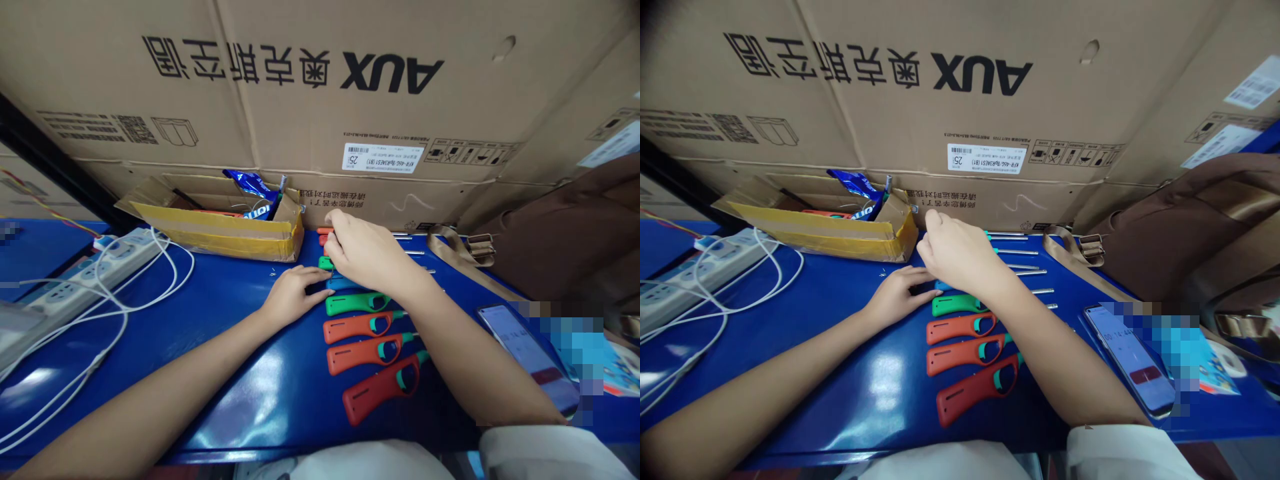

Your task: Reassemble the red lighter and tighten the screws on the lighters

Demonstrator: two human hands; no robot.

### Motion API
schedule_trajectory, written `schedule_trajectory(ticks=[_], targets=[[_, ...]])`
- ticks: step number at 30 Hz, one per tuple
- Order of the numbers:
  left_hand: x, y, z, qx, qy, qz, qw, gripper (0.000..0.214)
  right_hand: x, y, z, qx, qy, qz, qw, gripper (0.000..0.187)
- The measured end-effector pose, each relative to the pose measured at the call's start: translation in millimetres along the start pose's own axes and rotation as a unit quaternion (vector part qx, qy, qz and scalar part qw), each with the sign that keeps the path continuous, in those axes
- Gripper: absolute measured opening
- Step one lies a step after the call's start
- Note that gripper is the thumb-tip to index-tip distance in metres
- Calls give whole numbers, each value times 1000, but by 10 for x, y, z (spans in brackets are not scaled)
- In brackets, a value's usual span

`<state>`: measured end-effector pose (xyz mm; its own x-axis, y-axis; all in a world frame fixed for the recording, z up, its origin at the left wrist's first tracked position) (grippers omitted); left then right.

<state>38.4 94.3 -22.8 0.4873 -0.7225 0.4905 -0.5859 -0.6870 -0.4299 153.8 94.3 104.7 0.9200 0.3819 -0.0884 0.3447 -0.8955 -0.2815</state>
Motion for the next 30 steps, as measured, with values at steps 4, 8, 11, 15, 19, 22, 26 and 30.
schedule_trajectory(ticks=[4, 8, 11, 15, 19, 22, 26, 30], targets=[[-6, 3, -11, 9, -2, 3, 1000, 31, 68, 7, -21, -4, 22, 12, 1000, 36], [-7, 4, -8, 3, 3, 6, 1000, 31, 61, 31, -44, -17, -34, -51, 998, 23], [-4, 5, -10, 4, 2, 6, 1000, 32, 152, 39, -61, -23, 2, -6, 1000, 33], [-2, 1, -12, 8, 5, 4, 1000, 30, 135, 49, -55, -36, -33, -34, 998, 28], [1, -6, -10, 3, -1, 3, 1000, 31, 111, 34, -45, -23, -4, -9, 1000, 31], [5, -5, -17, 4, -4, 1, 1000, 32, 44, 34, -50, -22, -2, -17, 1000, 28], [14, -1, -17, -4, 5, 2, 1000, 32, 11, 55, -80, -22, 9, -20, 1000, 28], [17, -3, -29, 4, 3, 3, 1000, 31, 48, 54, -83, -29, 18, -9, 999, 29]])
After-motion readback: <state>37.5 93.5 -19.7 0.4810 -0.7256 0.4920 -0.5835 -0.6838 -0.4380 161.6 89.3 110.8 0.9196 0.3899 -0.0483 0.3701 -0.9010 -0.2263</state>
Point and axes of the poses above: each hand's wrist, its own y-axis away from the middle knuckle, its own z-axis out of the palm, x = y × z, the point moved 6 cm from there along -y, towards the middle knuckle, and after that the axes turned 5 degrees about z, right-handed, at the moved point
